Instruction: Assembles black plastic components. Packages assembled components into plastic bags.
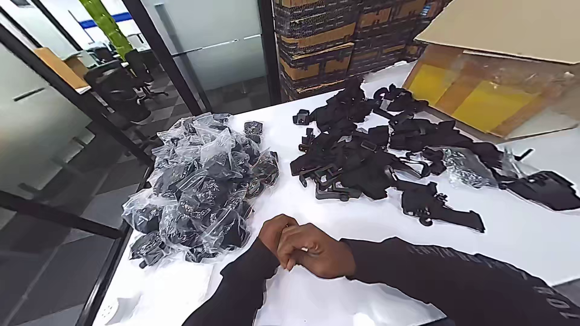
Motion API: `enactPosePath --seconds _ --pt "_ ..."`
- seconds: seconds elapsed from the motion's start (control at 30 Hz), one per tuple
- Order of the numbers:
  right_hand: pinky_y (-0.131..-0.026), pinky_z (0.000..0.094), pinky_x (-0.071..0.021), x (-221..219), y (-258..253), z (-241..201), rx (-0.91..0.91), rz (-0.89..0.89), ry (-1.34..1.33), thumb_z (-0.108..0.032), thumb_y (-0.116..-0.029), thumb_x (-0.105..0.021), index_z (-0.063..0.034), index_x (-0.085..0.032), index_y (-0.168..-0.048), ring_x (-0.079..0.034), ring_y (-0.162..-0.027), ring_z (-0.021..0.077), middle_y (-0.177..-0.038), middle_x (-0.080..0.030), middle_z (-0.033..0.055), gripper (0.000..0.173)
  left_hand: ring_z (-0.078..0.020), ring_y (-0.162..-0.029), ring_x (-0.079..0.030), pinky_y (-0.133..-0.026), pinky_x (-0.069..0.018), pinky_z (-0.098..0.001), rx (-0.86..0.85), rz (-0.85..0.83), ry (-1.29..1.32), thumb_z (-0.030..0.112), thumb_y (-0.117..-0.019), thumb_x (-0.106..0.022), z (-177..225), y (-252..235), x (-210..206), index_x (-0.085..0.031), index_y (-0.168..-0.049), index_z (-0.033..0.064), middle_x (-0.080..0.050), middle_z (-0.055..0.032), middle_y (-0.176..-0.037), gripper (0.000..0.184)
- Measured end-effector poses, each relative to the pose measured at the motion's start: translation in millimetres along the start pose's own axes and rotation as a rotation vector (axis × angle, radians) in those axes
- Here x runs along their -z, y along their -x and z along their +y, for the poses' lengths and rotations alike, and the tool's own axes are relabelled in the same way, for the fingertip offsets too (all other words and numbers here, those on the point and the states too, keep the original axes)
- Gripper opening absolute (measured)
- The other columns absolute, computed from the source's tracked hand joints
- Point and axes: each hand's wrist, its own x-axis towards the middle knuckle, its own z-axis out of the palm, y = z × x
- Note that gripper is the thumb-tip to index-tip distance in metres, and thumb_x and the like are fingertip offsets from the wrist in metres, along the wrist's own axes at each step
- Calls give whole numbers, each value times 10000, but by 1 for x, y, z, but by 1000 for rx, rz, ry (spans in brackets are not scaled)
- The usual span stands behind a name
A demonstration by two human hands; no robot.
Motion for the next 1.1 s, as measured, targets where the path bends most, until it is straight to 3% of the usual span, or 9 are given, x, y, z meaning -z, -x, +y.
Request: enactPosePath --seconds 0.1,0.23,0.33,0.5,0.6,0.67,0.83,0.97,1.1 --pt "-893 294 -543 36 34 16 -130 35 194 -53 -1007 -568 30 -696 -913 -673 -924 148 -902 -707 107 179 -228 -736 -667 -712 -579 -382 134 -17 -49 70 -869 -702 -5 -1 -7 -713 -997 -85 -701 -186 -876 201" --pt "-836 309 -537 79 67 17 -143 -49 682 -117 -1033 -524 -78 -704 -921 -668 -899 160 -889 -712 43 215 -64 -597 -581 -560 -522 -225 -77 112 -132 159 -919 -663 -58 6 -28 -728 -970 17 -682 -45 -776 165" --pt "-764 354 -545 96 77 9 -106 -73 936 -202 -1045 -507 -117 -696 -926 -665 -838 187 -842 -691 29 239 -46 -586 -565 -548 -508 -210 -99 132 -144 165 -910 -668 -64 7 -30 -731 -964 27 -675 -29 -759 160" --pt "-660 403 -535 136 73 -6 -115 229 1129 -448 -1040 -570 -47 -606 -709 -644 -714 248 -702 -629 105 521 -19 -575 -550 -535 -489 -174 -90 121 -154 172 -910 -663 -60 7 -30 -730 -963 36 -671 -17 -757 160" --pt "-823 442 -580 166 74 -13 -186 354 1273 -343 -996 -642 -48 -704 -862 -693 -930 256 -926 -717 110 329 -10 -567 -538 -523 -477 -165 -80 111 -159 170 -915 -662 -59 8 -30 -729 -968 45 -667 -9 -759 152" --pt "-952 492 -535 186 78 -14 -238 345 1358 -328 -974 -646 -61 -731 -991 -649 -1122 306 -1123 -704 129 282 -10 -569 -539 -526 -480 -163 -86 114 -162 175 -914 -663 -60 8 -31 -730 -971 47 -667 -8 -762 155" --pt "-981 608 -458 210 90 -13 -541 282 1438 -509 -919 -633 -95 -661 -1273 -531 -1300 389 -1370 -600 149 545 -16 -570 -540 -527 -481 -168 -101 114 -147 174 -920 -660 -61 8 -31 -730 -972 46 -671 -14 -775 154" --pt "-970 651 -442 214 97 -9 -829 177 1368 -559 -939 -617 -98 -576 -1401 -587 -1227 398 -1334 -626 168 654 -19 -577 -539 -528 -479 -173 -97 101 -145 174 -926 -659 -60 8 -30 -727 -983 45 -671 -18 -781 156" --pt "-934 657 -468 220 98 -11 -736 258 1349 -283 -910 -743 -74 -665 -1229 -666 -1090 377 -1169 -696 165 389 -22 -573 -535 -527 -473 -170 -94 99 -147 169 -922 -659 -58 8 -29 -727 -981 46 -667 -15 -778 153"
